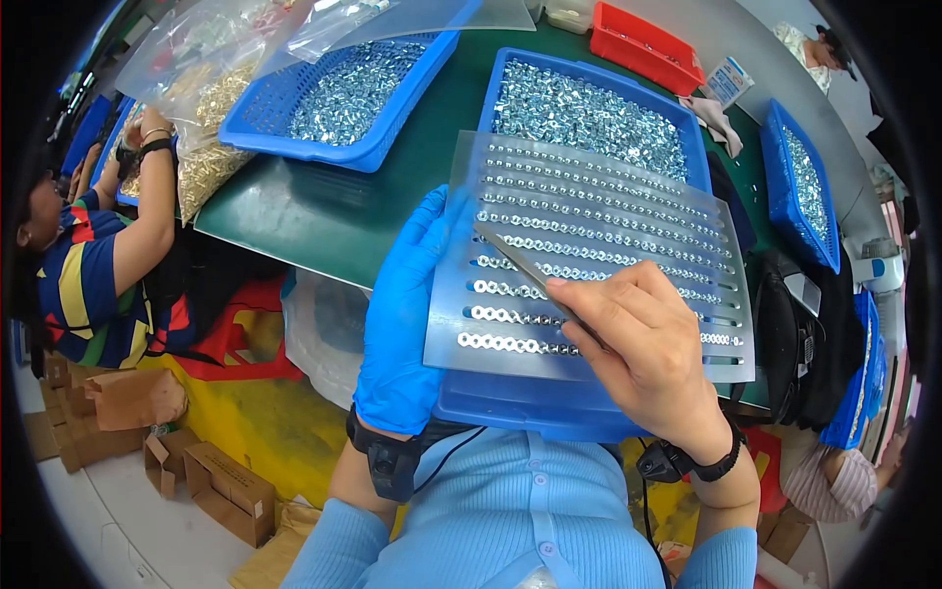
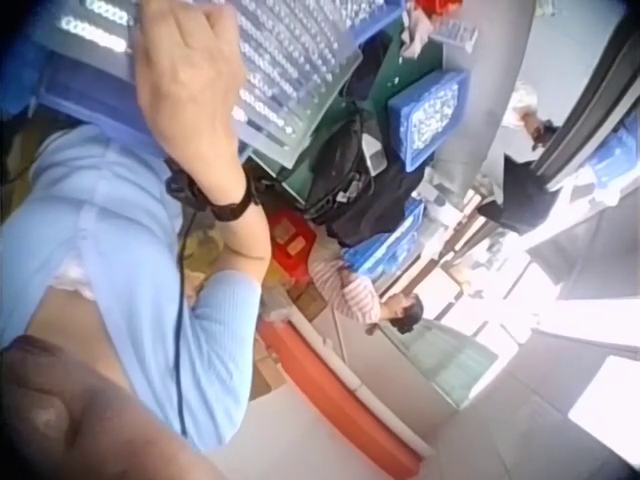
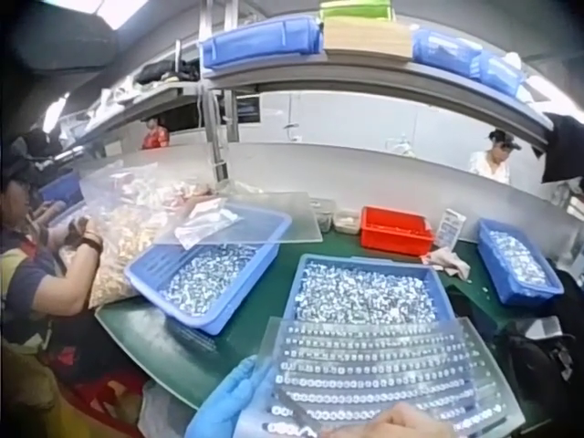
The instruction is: The person holds a transparent template over a blue tray and uses tweezers to place small metal components into the slots. After filling the slots, the person uses the tweezers to push the components through the template and back into the tray.
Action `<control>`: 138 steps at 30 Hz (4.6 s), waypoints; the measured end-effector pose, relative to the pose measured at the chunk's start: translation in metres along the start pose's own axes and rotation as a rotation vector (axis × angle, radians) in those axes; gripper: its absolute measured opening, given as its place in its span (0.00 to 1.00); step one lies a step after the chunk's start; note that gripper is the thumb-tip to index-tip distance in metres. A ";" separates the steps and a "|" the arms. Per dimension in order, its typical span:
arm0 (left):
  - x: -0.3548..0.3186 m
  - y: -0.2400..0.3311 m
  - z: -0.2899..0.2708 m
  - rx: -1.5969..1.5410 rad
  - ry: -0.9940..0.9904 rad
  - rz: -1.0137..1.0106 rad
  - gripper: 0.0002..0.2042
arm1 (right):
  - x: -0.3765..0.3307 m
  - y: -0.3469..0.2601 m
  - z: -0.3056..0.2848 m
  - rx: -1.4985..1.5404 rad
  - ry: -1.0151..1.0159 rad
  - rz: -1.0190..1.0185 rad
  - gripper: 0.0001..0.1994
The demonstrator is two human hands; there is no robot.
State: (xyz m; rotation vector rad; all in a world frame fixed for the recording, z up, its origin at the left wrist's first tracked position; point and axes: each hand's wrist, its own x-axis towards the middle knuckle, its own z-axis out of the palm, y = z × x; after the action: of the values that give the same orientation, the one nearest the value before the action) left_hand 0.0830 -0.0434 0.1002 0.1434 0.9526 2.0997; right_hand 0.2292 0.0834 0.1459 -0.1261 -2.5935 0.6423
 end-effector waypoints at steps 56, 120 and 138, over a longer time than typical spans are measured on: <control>0.004 -0.004 -0.004 -0.094 -0.035 -0.065 0.23 | -0.013 0.017 -0.013 0.048 0.007 0.096 0.18; 0.004 -0.005 -0.008 0.016 -0.051 0.000 0.24 | -0.014 0.001 -0.006 0.110 0.008 0.037 0.18; 0.002 -0.005 -0.005 -0.062 -0.006 -0.017 0.22 | -0.041 0.020 -0.035 0.045 0.020 0.111 0.16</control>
State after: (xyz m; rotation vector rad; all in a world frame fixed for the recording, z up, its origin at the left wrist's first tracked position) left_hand 0.0824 -0.0426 0.0930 0.1097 0.8806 2.1098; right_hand 0.2808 0.1080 0.1471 -0.2618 -2.5649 0.7338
